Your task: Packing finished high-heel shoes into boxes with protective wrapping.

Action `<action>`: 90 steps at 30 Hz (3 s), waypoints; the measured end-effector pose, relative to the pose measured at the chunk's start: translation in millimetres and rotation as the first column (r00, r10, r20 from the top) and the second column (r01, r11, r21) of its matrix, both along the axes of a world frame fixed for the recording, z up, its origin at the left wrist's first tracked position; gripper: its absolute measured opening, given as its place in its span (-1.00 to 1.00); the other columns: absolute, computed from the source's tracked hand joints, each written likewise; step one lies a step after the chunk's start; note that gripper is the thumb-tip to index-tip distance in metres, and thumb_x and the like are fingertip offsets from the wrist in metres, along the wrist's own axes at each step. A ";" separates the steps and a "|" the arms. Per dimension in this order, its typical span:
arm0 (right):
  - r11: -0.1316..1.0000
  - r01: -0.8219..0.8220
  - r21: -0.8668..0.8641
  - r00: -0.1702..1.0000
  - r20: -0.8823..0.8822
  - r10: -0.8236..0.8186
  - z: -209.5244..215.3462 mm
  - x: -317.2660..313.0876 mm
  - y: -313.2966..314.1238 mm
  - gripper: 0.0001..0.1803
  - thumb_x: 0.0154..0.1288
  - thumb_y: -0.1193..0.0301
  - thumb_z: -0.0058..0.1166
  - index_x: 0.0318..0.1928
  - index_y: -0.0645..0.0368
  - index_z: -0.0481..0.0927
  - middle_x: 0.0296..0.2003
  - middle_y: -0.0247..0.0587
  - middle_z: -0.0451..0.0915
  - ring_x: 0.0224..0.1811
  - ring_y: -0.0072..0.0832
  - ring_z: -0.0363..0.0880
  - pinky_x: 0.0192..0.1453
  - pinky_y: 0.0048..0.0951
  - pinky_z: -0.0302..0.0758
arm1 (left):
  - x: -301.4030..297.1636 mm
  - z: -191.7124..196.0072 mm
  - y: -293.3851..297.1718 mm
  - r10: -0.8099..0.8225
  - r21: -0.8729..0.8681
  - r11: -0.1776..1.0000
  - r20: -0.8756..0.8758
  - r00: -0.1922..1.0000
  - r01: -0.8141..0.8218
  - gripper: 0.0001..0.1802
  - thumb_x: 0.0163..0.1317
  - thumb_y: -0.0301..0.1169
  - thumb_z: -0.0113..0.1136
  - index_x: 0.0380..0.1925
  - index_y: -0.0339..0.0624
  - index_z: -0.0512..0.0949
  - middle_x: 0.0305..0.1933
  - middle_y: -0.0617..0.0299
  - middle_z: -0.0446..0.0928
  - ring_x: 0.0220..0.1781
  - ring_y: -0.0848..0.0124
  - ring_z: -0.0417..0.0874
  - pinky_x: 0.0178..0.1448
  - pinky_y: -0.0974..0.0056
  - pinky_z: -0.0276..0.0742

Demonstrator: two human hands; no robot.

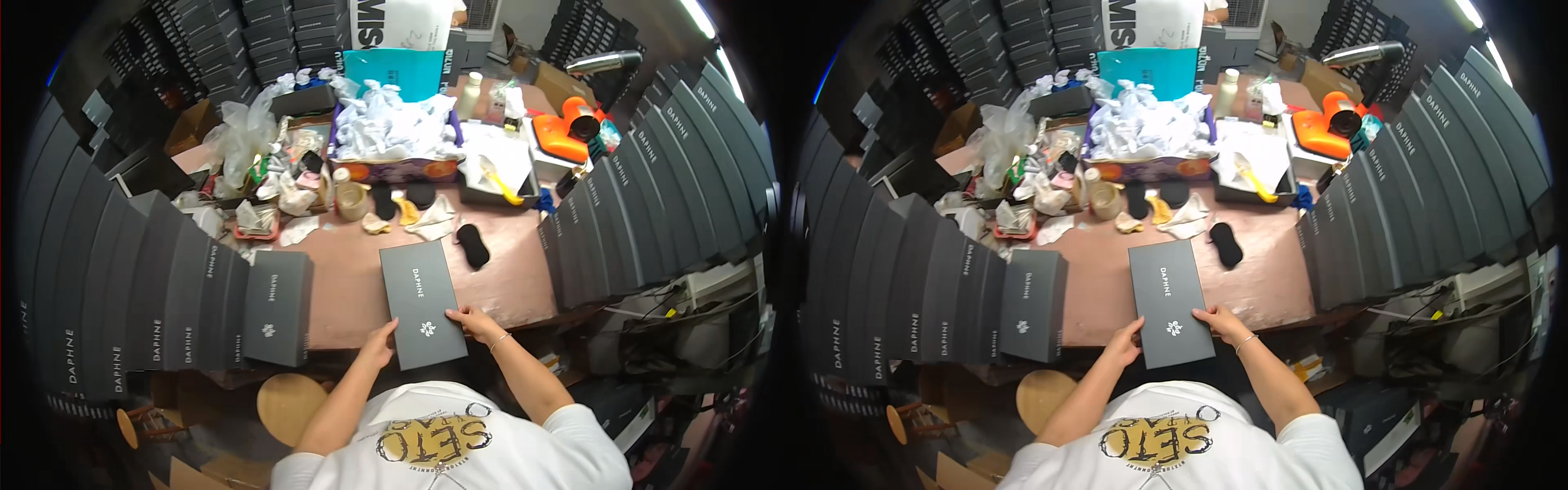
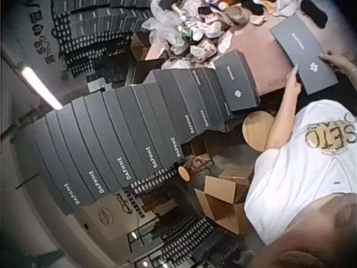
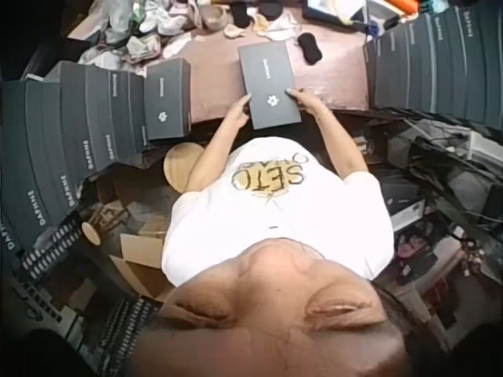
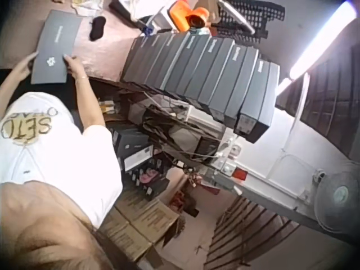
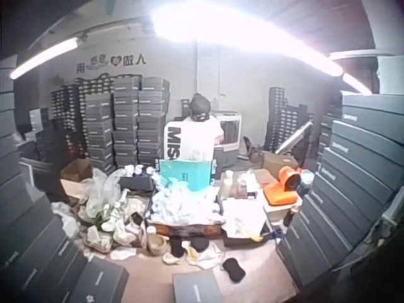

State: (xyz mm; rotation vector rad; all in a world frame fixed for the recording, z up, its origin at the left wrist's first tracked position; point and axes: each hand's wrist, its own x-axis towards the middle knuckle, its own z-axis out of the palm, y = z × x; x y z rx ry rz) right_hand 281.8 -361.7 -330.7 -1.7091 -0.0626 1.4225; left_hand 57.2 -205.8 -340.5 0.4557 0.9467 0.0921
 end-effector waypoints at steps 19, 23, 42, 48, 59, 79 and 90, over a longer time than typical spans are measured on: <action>0.932 -0.344 0.116 0.561 0.821 0.105 73.2 17.3 7.9 -0.65 0.15 0.35 0.20 -0.07 0.23 0.55 -0.27 0.04 0.58 -0.32 -0.14 0.60 -0.18 -0.26 0.52 | -58.7 206.8 91.2 0.198 0.598 -0.290 -0.726 0.659 0.747 -0.74 0.18 -0.41 0.22 -0.20 -0.29 0.44 -0.36 -0.09 0.54 -0.28 0.02 0.61 -0.22 0.04 0.46; 0.631 -0.656 -0.414 0.189 0.719 0.668 56.5 -7.2 33.3 -0.49 0.17 0.26 0.17 0.11 0.16 0.44 -0.24 0.07 0.58 -0.24 -0.08 0.61 -0.19 -0.13 0.52 | -81.5 125.0 123.0 0.321 0.461 -0.286 -0.780 0.537 0.840 -0.48 0.14 -0.42 0.22 0.12 -0.32 0.36 0.04 -0.14 0.42 0.11 -0.05 0.42 0.16 -0.03 0.32; 0.716 -0.374 0.589 0.927 0.224 0.300 137.4 -10.3 45.1 -0.81 0.41 0.37 -0.10 -0.15 0.22 0.50 -0.26 -0.48 0.51 -0.24 -0.74 0.35 -0.15 -0.62 0.36 | 91.8 74.9 54.1 0.039 -0.163 0.986 0.455 0.889 0.040 -0.22 0.20 0.21 0.05 0.16 -0.24 0.35 0.13 0.01 0.48 0.15 0.14 0.53 0.24 0.08 0.44; 0.845 -0.072 0.531 0.874 0.441 -0.202 165.7 -11.4 20.3 -0.74 0.33 0.45 -0.01 -0.01 0.25 0.56 -0.18 -0.32 0.57 -0.23 -0.60 0.51 -0.13 -0.53 0.46 | 62.9 101.3 98.3 0.245 0.023 0.964 0.298 0.923 -0.263 -0.22 0.21 0.28 -0.07 0.13 -0.18 0.37 0.09 0.07 0.50 0.10 0.17 0.54 0.23 0.06 0.43; 0.722 -0.629 0.289 0.582 0.790 0.191 162.8 -88.2 51.2 -0.83 0.19 0.48 0.14 -0.25 0.30 0.50 -0.32 -0.02 0.52 -0.32 -0.24 0.56 -0.23 -0.38 0.48 | 27.0 51.8 128.0 0.618 0.154 0.749 0.190 0.763 -0.645 -0.28 0.35 0.21 -0.32 0.28 -0.07 0.25 0.28 0.18 0.35 0.28 0.19 0.40 0.33 0.07 0.33; 0.711 -0.699 0.078 0.393 0.873 0.290 120.3 -56.9 51.6 -0.50 0.05 0.27 0.14 0.02 0.21 0.46 -0.10 0.05 0.48 -0.13 -0.17 0.52 -0.10 -0.30 0.51 | 62.9 101.3 121.4 0.197 0.252 0.933 0.236 0.952 -0.256 -0.36 0.36 0.07 -0.10 0.19 -0.24 0.33 0.17 0.08 0.45 0.11 0.18 0.54 0.22 0.11 0.45; 0.904 0.217 0.368 0.963 0.070 -0.260 118.3 -25.7 -3.7 -0.43 0.30 0.47 0.01 0.28 0.32 0.21 -0.08 -0.21 0.51 -0.11 -0.60 0.50 -0.04 -0.62 0.45 | 55.7 133.8 182.2 -0.261 0.771 -0.634 -0.279 0.924 0.054 -0.63 0.09 -0.18 0.25 -0.28 -0.27 0.55 -0.28 -0.06 0.56 -0.17 -0.02 0.57 -0.05 0.03 0.47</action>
